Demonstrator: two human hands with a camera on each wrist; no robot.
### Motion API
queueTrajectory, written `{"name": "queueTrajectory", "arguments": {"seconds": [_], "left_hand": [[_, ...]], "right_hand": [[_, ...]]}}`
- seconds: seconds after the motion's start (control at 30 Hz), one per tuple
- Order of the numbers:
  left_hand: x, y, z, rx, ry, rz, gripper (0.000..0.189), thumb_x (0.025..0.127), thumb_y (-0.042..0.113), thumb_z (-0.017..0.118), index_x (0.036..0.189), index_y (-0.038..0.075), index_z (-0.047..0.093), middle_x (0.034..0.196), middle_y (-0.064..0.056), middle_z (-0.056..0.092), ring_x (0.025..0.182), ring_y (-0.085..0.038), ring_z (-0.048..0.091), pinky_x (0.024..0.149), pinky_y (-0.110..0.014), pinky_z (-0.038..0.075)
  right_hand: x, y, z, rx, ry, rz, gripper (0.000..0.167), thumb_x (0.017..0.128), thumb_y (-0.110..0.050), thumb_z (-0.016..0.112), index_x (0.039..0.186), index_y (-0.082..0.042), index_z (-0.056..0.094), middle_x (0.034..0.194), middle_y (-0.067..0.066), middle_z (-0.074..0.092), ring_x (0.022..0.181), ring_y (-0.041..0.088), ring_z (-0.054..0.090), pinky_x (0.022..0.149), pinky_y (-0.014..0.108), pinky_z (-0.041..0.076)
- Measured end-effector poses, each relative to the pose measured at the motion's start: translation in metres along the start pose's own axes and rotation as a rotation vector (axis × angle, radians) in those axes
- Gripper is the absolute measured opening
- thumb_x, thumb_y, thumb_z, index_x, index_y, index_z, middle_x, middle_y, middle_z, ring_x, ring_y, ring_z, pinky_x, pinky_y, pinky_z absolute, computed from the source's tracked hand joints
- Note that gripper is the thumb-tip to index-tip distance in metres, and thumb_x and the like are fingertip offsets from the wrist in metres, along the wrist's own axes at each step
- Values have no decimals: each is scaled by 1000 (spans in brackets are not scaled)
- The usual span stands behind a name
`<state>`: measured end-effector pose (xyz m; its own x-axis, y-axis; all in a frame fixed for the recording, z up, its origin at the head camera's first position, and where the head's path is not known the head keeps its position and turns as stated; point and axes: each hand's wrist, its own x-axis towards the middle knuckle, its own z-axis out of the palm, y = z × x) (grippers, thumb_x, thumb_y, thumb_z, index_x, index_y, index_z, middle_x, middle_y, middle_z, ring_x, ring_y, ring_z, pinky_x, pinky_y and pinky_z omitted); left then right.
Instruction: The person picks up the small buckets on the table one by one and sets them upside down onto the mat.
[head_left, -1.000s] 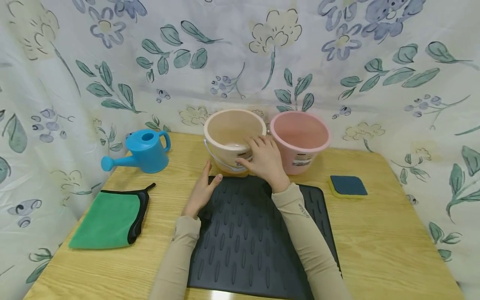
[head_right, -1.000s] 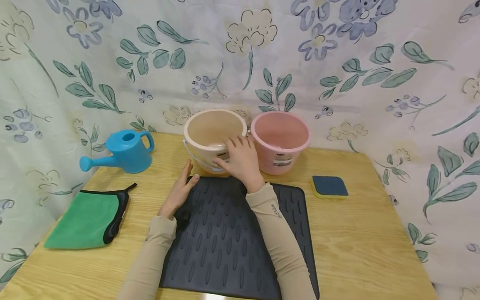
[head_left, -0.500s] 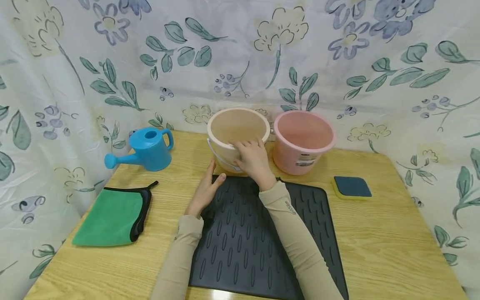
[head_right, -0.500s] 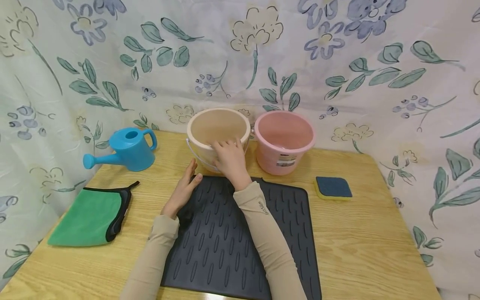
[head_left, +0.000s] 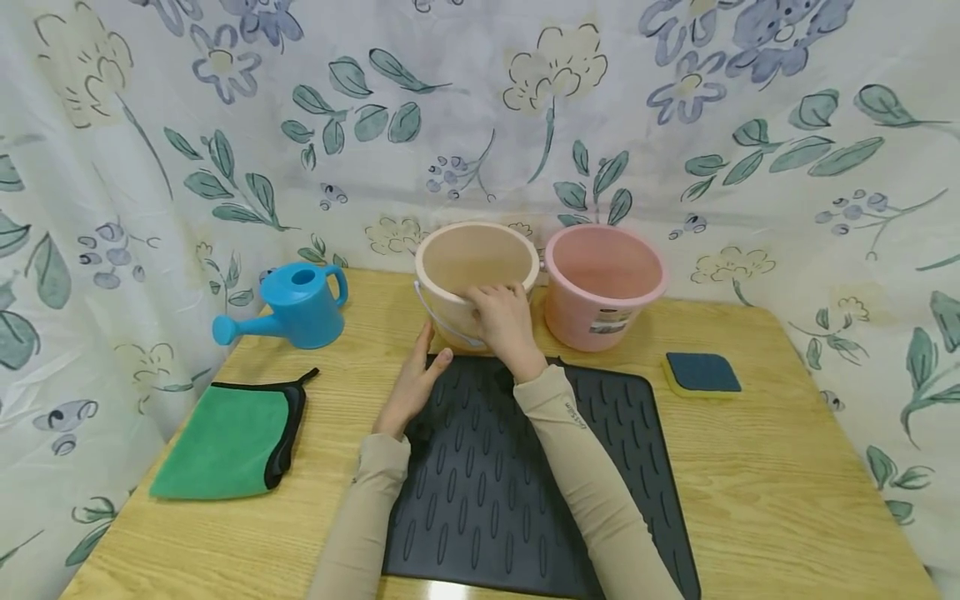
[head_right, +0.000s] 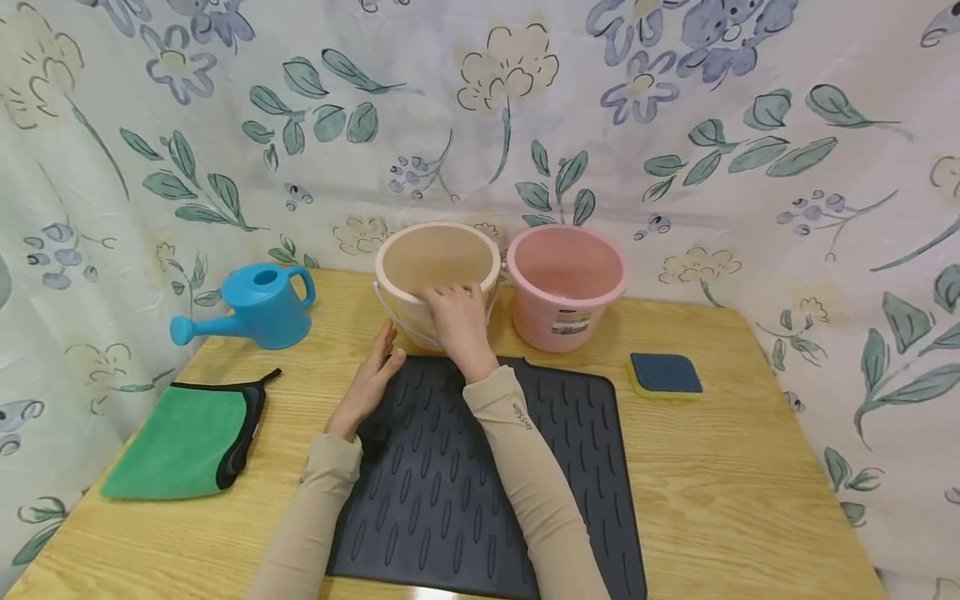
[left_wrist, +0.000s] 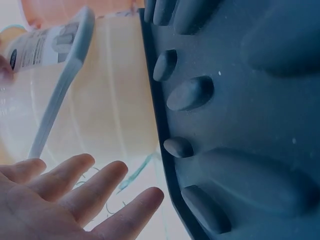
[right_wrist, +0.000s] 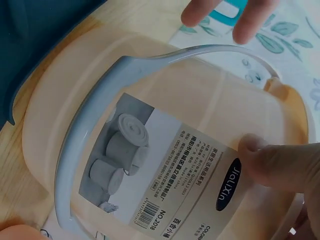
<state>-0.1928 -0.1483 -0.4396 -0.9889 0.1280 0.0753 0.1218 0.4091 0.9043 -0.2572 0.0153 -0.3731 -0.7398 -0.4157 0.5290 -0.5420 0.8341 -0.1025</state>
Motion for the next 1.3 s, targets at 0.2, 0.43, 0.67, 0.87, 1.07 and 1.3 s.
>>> {"name": "queueTrajectory", "arguments": {"seconds": [0.2, 0.43, 0.67, 0.87, 1.07, 1.3], "left_hand": [[-1, 3, 1, -1, 27, 20, 80, 100, 47, 42, 157, 10, 0, 164, -15, 1, 149, -41, 9, 117, -62, 13], [-3, 8, -1, 34, 56, 55, 89, 95, 61, 41, 157, 13, -1, 163, -18, -4, 150, -39, 1, 118, -61, 10], [-3, 7, -6, 29, 90, 69, 84, 99, 53, 42, 157, 12, -2, 164, -14, -5, 151, -36, -4, 119, -60, 7], [-2, 10, -11, -1, 111, 82, 84, 100, 43, 46, 156, 12, -8, 164, -14, -8, 151, -36, -6, 119, -60, 5], [1, 8, -12, -37, 95, 77, 86, 101, 32, 48, 154, 13, -16, 163, -13, -11, 151, -38, 1, 119, -61, 9], [-7, 32, -13, -115, 151, 130, 88, 99, 26, 52, 153, 0, -12, 162, -20, -11, 151, -37, -2, 120, -57, 5]], "right_hand": [[-4, -3, -8, 68, 27, 12, 37, 83, -8, 73, 117, -22, 69, 104, 2, 75, 94, 24, 68, 89, 42, 44], [-8, -4, -19, 128, 91, 34, 38, 82, -10, 74, 118, -20, 68, 105, 3, 75, 95, 24, 68, 85, 44, 46], [-10, -7, -30, 209, 175, 30, 38, 83, -7, 73, 118, -19, 68, 106, 4, 75, 95, 25, 69, 83, 46, 44], [-12, -12, -44, 264, 245, 7, 39, 83, -5, 73, 119, -18, 69, 105, 7, 75, 94, 26, 68, 82, 47, 44], [-17, -17, -56, 360, 284, -31, 43, 81, 2, 72, 121, -16, 67, 104, 8, 74, 93, 26, 67, 80, 46, 43], [-22, -19, -63, 458, 379, -78, 43, 79, 7, 72, 119, -10, 67, 103, 11, 73, 93, 28, 67, 76, 45, 42]]}}
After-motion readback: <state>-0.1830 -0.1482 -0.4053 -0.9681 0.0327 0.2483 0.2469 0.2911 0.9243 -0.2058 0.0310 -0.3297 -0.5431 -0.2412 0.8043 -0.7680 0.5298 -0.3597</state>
